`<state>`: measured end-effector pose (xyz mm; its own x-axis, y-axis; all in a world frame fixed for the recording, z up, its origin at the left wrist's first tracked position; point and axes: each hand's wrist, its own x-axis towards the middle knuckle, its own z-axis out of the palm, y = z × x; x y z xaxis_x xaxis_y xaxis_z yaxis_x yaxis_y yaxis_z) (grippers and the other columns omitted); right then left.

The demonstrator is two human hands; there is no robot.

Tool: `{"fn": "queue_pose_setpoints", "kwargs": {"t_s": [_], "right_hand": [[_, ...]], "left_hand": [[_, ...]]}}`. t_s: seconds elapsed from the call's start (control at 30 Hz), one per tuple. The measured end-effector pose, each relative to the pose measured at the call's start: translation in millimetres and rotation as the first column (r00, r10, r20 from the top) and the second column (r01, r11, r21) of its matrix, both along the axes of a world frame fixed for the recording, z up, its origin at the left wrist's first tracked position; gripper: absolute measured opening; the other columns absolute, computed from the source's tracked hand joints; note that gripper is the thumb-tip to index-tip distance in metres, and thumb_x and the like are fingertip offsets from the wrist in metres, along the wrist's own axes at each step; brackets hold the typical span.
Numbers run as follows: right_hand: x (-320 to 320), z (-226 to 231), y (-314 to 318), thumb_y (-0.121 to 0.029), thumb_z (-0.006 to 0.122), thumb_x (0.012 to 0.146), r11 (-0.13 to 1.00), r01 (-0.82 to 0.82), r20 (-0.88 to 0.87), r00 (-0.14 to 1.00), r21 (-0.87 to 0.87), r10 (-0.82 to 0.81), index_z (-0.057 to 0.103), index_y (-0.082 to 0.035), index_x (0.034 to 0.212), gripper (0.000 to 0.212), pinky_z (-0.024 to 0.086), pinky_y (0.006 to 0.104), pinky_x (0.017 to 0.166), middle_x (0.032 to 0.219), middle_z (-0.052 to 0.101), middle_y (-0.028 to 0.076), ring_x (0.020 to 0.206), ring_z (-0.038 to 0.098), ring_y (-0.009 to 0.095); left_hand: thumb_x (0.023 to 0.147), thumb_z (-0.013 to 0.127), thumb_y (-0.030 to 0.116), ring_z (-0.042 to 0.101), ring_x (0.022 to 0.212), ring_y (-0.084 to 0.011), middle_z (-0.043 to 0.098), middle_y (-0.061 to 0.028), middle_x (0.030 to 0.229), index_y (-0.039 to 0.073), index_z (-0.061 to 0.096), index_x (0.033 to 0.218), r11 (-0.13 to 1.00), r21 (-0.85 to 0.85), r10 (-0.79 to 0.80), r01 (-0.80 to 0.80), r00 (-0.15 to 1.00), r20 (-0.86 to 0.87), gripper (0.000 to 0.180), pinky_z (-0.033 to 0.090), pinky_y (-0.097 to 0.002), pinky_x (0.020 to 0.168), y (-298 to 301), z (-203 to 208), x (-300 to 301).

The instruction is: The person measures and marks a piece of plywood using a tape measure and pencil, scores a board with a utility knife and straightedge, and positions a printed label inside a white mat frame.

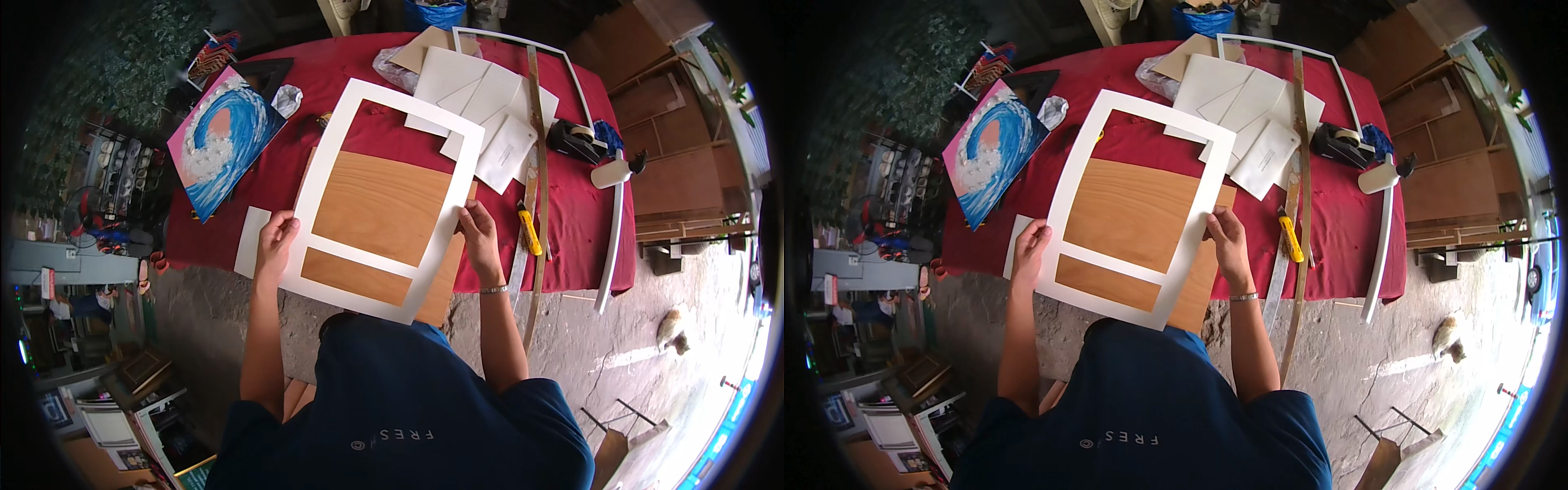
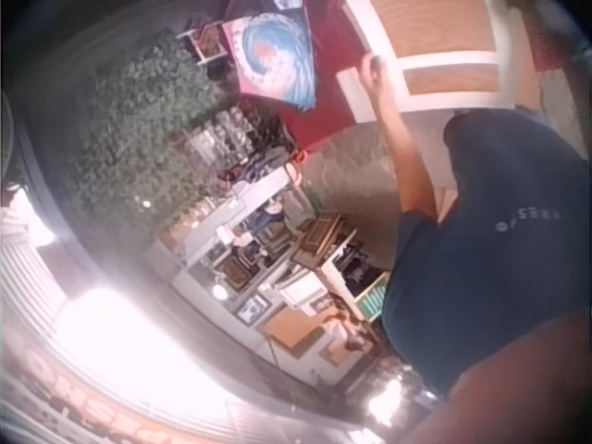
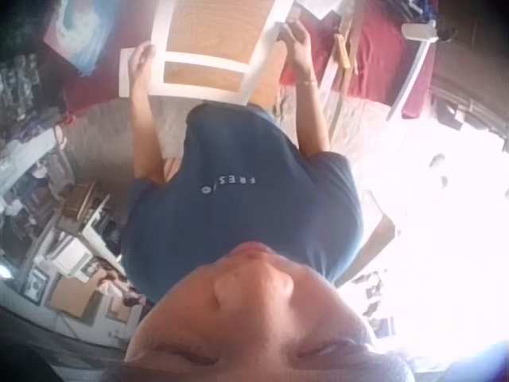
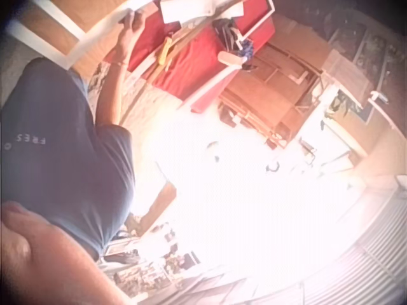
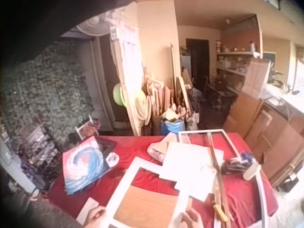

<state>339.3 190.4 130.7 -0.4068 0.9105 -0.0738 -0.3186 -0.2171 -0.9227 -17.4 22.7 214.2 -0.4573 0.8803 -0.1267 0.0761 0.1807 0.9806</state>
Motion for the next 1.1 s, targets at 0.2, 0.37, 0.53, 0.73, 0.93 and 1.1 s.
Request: {"fn": "queue_pose_setpoints", "kwargs": {"t_s": [0.2,0.37,0.53,0.73,0.93,1.1], "right_hand": [[-0.7,2.7,-0.5,-0.016,0.055,0.105,1.0,0.009,0.016,1.0,0.021,-0.009,0.06,-0.003,0.108,0.014,0.048,0.0244,0.071,0.089,0.064,-0.001,0.077,0.058,0.006],[-1.0,4.8,1.2,-0.015,0.056,0.104,1.0,0.028,0.01,1.0,0.004,-0.028,0.061,-0.001,0.107,0.015,0.047,0.0255,0.071,0.086,0.062,0.0,0.076,0.057,0.009],[0.7,4.8,0.2,-0.015,0.056,0.104,1.0,0.025,0.011,1.0,0.0,-0.025,0.061,-0.001,0.108,0.015,0.047,0.0255,0.071,0.086,0.062,0.0,0.075,0.056,0.009],[4.2,6.7,2.2,-0.016,0.056,0.104,0.999,0.018,0.022,1.0,0.026,-0.019,0.062,0.0,0.111,0.018,0.047,0.0255,0.071,0.088,0.063,0.0,0.076,0.056,0.009],[-6.8,-14.8,30.2,-0.028,0.063,0.101,0.986,0.166,0.273,0.948,0.007,-0.161,0.06,0.0,0.12,0.034,0.051,0.0304,0.076,0.095,0.067,0.008,0.083,0.065,0.017],[16.6,-136.0,117.7,-0.043,0.076,0.083,0.783,0.44,0.79,0.225,0.44,-0.57,0.042,0.016,0.125,0.08,0.049,0.0523,0.093,0.118,0.054,0.034,0.116,0.05,0.048]], "left_hand": [[0.101,0.061,0.014,0.048,0.085,-0.0047,0.055,0.0038,0.09,0.001,0.063,0.104,0.999,0.03,-0.012,0.012,1.0,-0.022,0.013,0.039,-0.0217,0.078,0.8,2.6,-2.7],[0.101,0.062,0.014,0.048,0.085,-0.0044,0.055,0.0041,0.089,0.002,0.063,0.104,1.0,0.024,0.001,-0.001,1.0,-0.007,0.013,0.039,-0.0215,0.078,-1.9,4.2,-0.3],[0.101,0.062,0.016,0.047,0.084,-0.004,0.055,0.0044,0.088,0.002,0.063,0.104,0.999,0.042,0.0,0.0,1.0,-0.016,0.014,0.038,-0.0209,0.078,-4.4,2.6,2.7],[0.102,0.061,0.016,0.047,0.082,-0.0039,0.056,0.0043,0.087,0.003,0.062,0.101,0.998,0.056,-0.01,0.008,0.999,0.039,0.013,0.038,-0.0214,0.076,-5.8,4.9,13.2],[0.102,0.061,0.018,0.049,0.079,-0.0045,0.057,0.0034,0.085,0.003,0.062,0.101,0.985,0.112,0.118,-0.132,0.986,0.121,0.015,0.04,-0.0221,0.076,-32.8,6.6,13.8],[0.102,0.061,0.02,0.053,0.08,-0.0058,0.061,0.0012,0.087,0.001,0.06,0.104,0.949,0.174,0.237,-0.264,0.958,0.162,0.018,0.042,-0.0236,0.075,-40.9,21.4,23.6]]}}
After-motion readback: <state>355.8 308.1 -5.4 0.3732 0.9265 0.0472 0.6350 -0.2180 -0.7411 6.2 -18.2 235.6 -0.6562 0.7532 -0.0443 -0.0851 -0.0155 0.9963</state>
